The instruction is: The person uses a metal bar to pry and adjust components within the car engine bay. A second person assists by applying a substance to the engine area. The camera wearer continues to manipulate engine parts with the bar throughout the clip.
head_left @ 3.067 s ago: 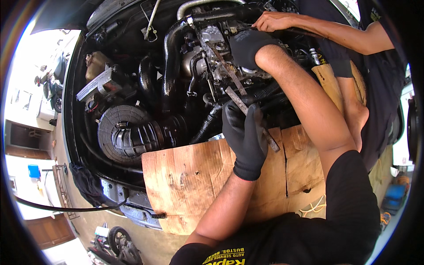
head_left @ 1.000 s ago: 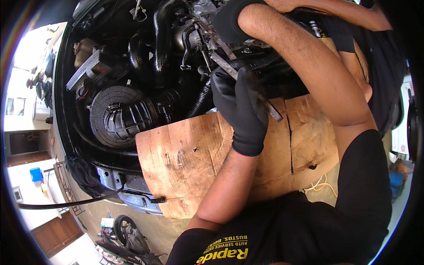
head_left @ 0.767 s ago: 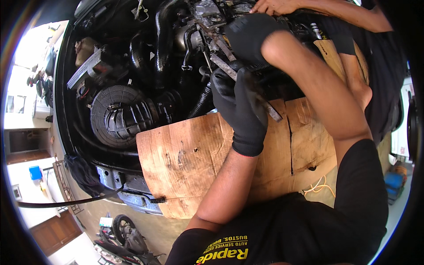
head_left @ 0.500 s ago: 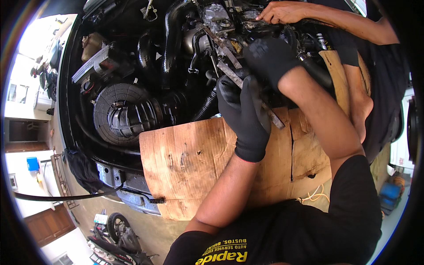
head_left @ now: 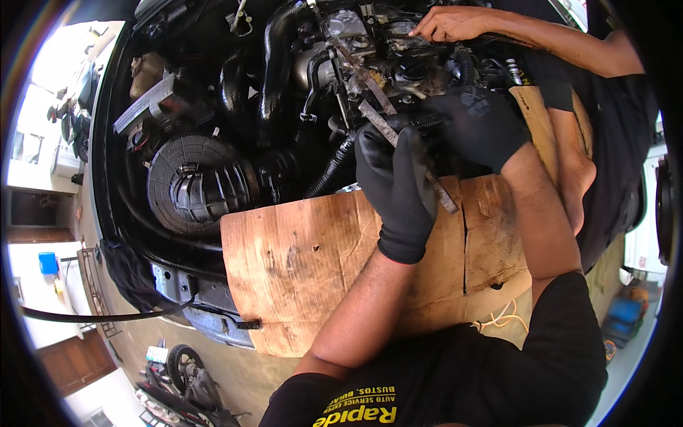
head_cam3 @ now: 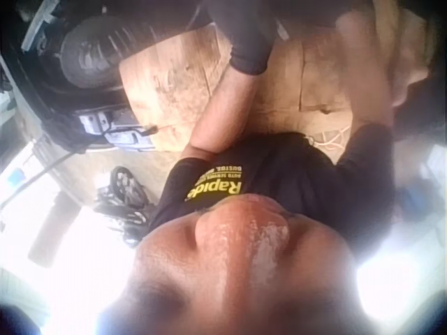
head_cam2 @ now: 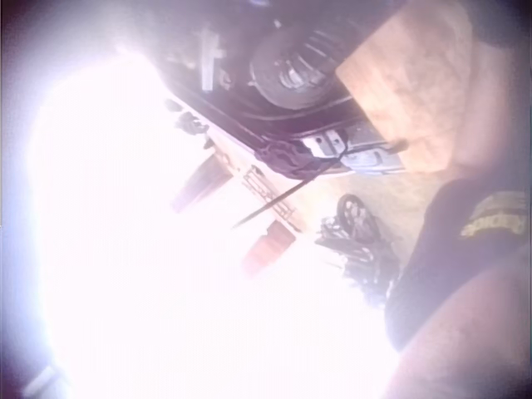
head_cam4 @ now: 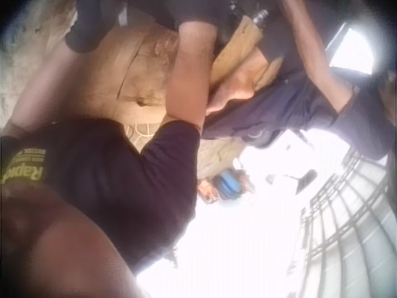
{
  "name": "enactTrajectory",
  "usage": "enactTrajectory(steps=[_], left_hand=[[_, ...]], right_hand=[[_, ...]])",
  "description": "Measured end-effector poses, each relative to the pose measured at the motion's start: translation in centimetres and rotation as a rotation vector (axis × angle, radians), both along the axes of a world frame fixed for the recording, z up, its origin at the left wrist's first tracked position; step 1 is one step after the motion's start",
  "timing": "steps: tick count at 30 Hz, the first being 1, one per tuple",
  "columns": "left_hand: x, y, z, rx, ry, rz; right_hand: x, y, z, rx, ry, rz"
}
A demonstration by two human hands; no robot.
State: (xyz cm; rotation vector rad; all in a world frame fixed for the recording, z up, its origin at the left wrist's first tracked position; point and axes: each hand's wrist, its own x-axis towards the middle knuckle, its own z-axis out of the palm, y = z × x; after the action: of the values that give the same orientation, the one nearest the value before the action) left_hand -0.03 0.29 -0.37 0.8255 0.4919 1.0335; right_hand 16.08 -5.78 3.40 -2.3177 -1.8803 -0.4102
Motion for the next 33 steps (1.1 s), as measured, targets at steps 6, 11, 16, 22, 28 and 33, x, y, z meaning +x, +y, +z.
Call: enactTrajectory(steps=[6, 11, 16, 22, 28, 33], left_hand=[[0.3, -0.2, -0.4, 0.109, 0.069, 0.041], [0.7, -0.6, -0.6, 0.038, 0.039, 0.020], [0.8, -0.9, 0.7, -0.070, -0.071, -0.030], [0.8, -0.7, 0.1, 0.167, 0.059, 0.102], [0.5, -1.2, 0.4, 0.074, 0.006, 0.026], [0.8, -1.2, 0.3, 0.450, 0.203, 0.209]], right_hand=[[3.8, -3.6, 0.5, 0.010, 0.178, -0.140], [3.1, -1.3, -0.6, 0.022, 0.070, -0.233], [5.5, 2.4, -1.2, -0.174, 0.166, -0.399], [5.6, -0.4, -2.2, -0.078, 0.100, -0.232], [5.6, 1.4, -0.3, -0.138, 0.158, -0.239], [8.2, 1.8, -2.1, -0.069, 0.055, -0.227]])
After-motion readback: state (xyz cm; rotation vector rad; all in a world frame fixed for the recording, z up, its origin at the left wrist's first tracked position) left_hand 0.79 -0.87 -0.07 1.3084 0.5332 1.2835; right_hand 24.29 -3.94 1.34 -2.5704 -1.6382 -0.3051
